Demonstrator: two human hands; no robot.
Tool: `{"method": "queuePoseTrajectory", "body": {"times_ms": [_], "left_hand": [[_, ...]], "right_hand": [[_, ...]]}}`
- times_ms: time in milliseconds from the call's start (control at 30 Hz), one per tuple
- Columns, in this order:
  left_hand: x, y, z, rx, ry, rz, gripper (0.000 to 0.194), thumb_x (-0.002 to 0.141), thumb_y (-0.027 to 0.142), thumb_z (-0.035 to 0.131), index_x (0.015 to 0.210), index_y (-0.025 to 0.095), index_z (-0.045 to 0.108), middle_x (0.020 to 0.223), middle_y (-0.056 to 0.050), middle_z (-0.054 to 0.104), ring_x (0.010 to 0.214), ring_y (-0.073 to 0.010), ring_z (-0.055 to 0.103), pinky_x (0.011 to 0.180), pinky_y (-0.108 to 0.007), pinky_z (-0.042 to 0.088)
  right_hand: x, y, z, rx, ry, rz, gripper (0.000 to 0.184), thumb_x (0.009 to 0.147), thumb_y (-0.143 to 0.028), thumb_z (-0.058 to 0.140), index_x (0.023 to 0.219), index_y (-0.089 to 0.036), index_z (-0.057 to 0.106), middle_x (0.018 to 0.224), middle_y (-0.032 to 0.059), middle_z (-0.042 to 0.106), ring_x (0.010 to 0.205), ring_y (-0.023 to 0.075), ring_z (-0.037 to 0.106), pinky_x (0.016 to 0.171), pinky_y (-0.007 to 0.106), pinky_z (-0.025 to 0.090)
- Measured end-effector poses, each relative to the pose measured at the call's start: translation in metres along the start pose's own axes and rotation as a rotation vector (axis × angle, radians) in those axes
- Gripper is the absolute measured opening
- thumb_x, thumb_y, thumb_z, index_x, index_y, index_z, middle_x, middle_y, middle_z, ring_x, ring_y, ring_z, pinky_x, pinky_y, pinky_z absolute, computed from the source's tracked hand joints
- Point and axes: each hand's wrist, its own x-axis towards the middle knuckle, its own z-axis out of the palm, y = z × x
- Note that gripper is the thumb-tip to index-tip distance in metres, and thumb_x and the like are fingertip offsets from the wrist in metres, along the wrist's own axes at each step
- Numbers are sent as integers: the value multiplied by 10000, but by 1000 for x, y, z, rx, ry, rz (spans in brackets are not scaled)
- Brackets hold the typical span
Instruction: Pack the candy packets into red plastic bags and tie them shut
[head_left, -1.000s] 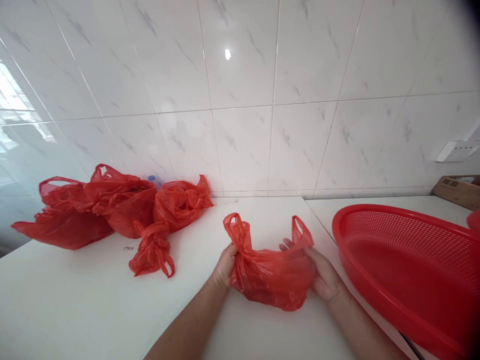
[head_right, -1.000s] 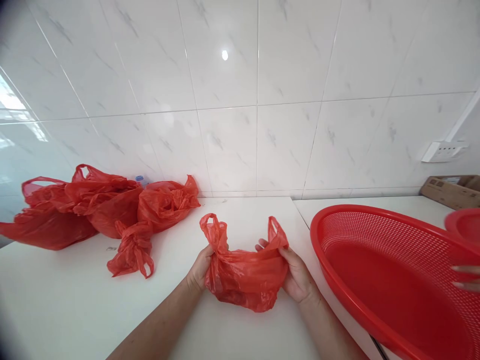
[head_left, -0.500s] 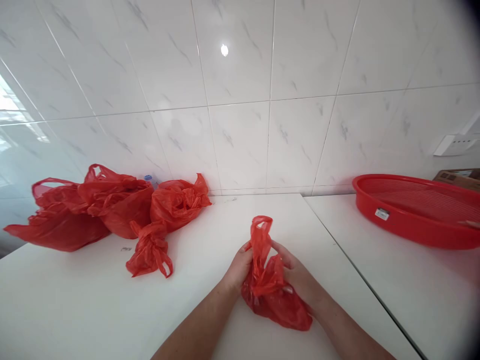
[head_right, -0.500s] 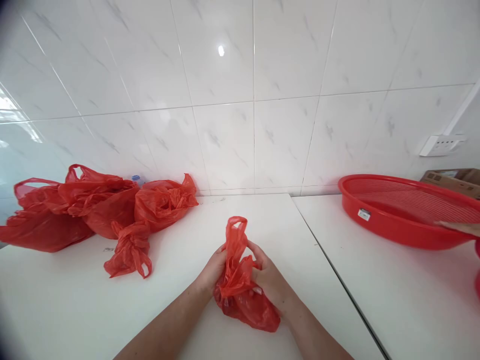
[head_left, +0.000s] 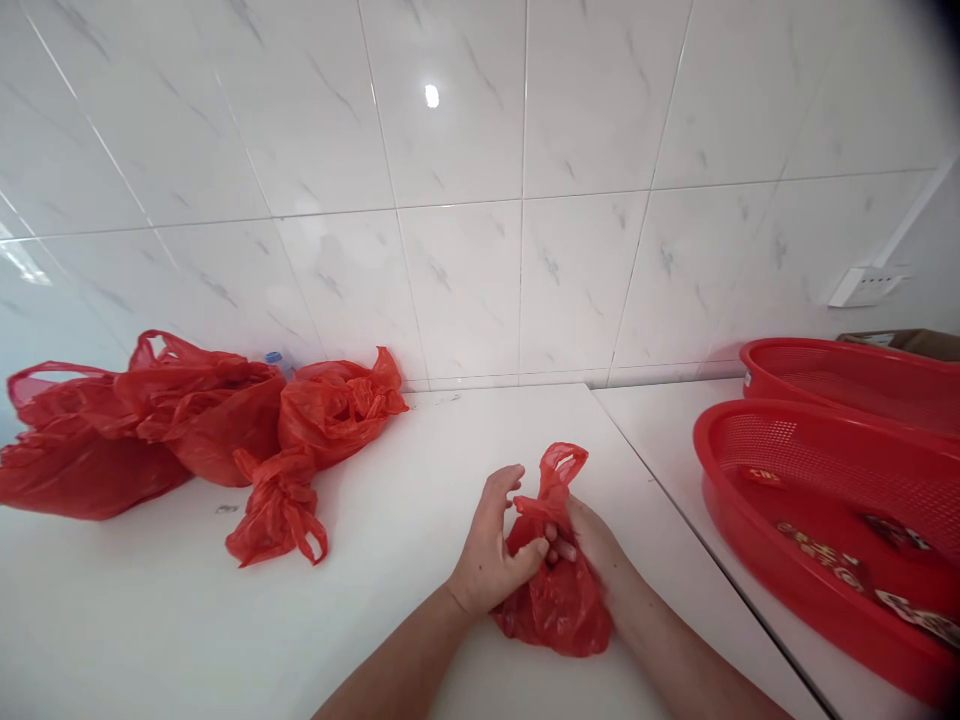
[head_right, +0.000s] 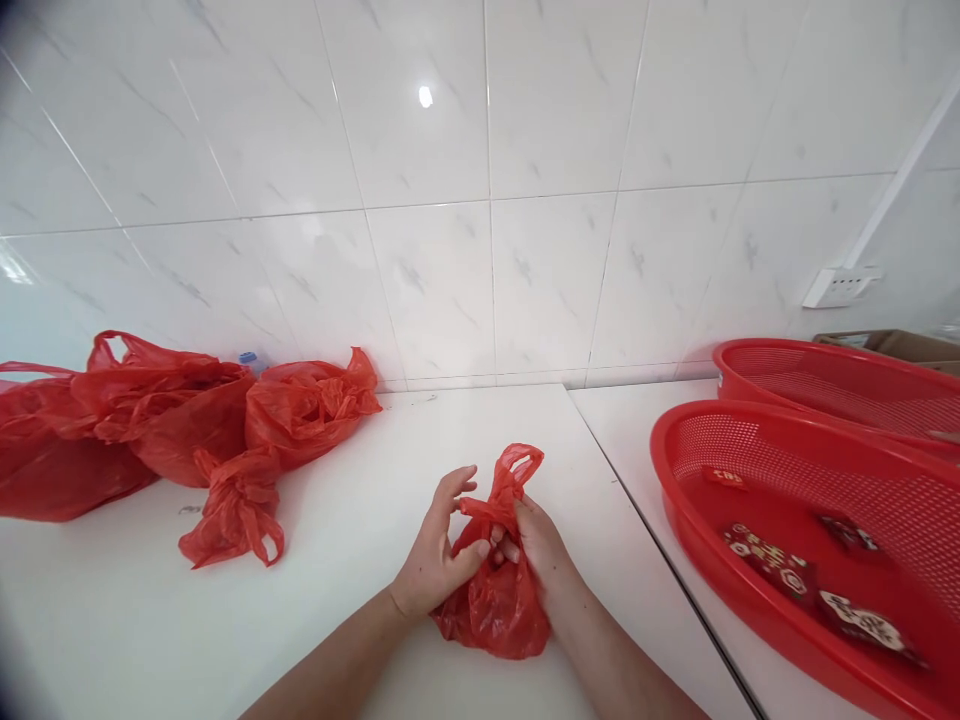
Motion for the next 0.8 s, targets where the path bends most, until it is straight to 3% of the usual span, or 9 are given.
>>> {"method": "queuePoseTrajectory", "body": {"times_ms": [67, 133, 200, 300, 400, 467, 600, 700, 800], "left_hand": [[0, 2, 1, 94, -21, 94, 508, 708, 274, 685, 1194, 246, 544, 1311, -102, 437, 1240, -290, 384, 1012, -445, 356], [1, 2, 2, 98, -12, 56, 214, 807, 327, 577, 983, 220, 634, 1157, -93, 535, 1140, -257, 480, 953, -422, 415], [4, 2, 3, 23, 38, -66, 222, 863, 365, 481, 823, 204, 628, 1013, -74, 587, 982, -219, 565, 870, -378, 462], [7, -1, 1, -211, 64, -282, 254, 833, 442, 512, 811, 200, 585, 873, -46, 619, 769, -182, 599, 722, -329, 485], [9, -6, -2, -445, 31, -433, 274, 791, 463, 568, 762, 193, 533, 698, -3, 591, 629, -142, 561, 616, -276, 454], [10, -8, -3, -534, 29, -475, 271, 779, 428, 598, 719, 187, 490, 661, 18, 564, 599, -115, 531, 598, -245, 430], [11, -8, -3, -621, 3, -490, 235, 774, 334, 617, 714, 181, 449, 678, 25, 558, 603, -93, 516, 607, -222, 416], [11, -6, -3, -619, 29, -486, 217, 777, 300, 606, 722, 183, 431, 672, 28, 550, 579, -89, 506, 569, -211, 397], [10, -5, -3, -606, 32, -463, 212, 778, 285, 603, 736, 189, 419, 656, 31, 539, 556, -88, 498, 533, -201, 373]], "right_hand": [[0, 0, 1, -40, 44, -27, 241, 778, -313, 529, 566, -205, 497, 365, -45, 387, 364, 95, 366, 413, 240, 306], [-3, -1, 2, -52, 34, -55, 175, 773, -285, 538, 617, -209, 517, 384, -51, 404, 360, 85, 346, 417, 235, 308], [-7, -2, 2, -36, -34, -92, 99, 779, -264, 528, 698, -209, 542, 454, -46, 479, 371, 70, 333, 441, 231, 336], [-13, -5, 1, 2, -171, -115, 131, 817, -298, 490, 896, -222, 563, 631, -19, 592, 410, 62, 350, 513, 243, 395], [-15, -8, -3, 22, -281, -70, 297, 864, -467, 422, 987, -228, 550, 541, -24, 512, 492, 108, 438, 561, 263, 410], [-14, -9, -5, -7, -314, -69, 350, 855, -534, 422, 928, -218, 555, 494, -36, 440, 510, 115, 445, 540, 252, 387], [-14, -14, -4, -169, -230, -96, 227, 722, -350, 676, 797, -204, 520, 656, -31, 551, 549, 89, 478, 544, 226, 380], [-16, -18, 2, -274, -141, -100, 362, 640, -234, 707, 937, -248, 501, 800, -27, 609, 655, 128, 553, 630, 273, 439], [-17, -18, 6, -455, -18, -128, 446, 638, -206, 654, 1044, -266, 481, 775, -32, 610, 643, 142, 558, 613, 284, 444]]}}
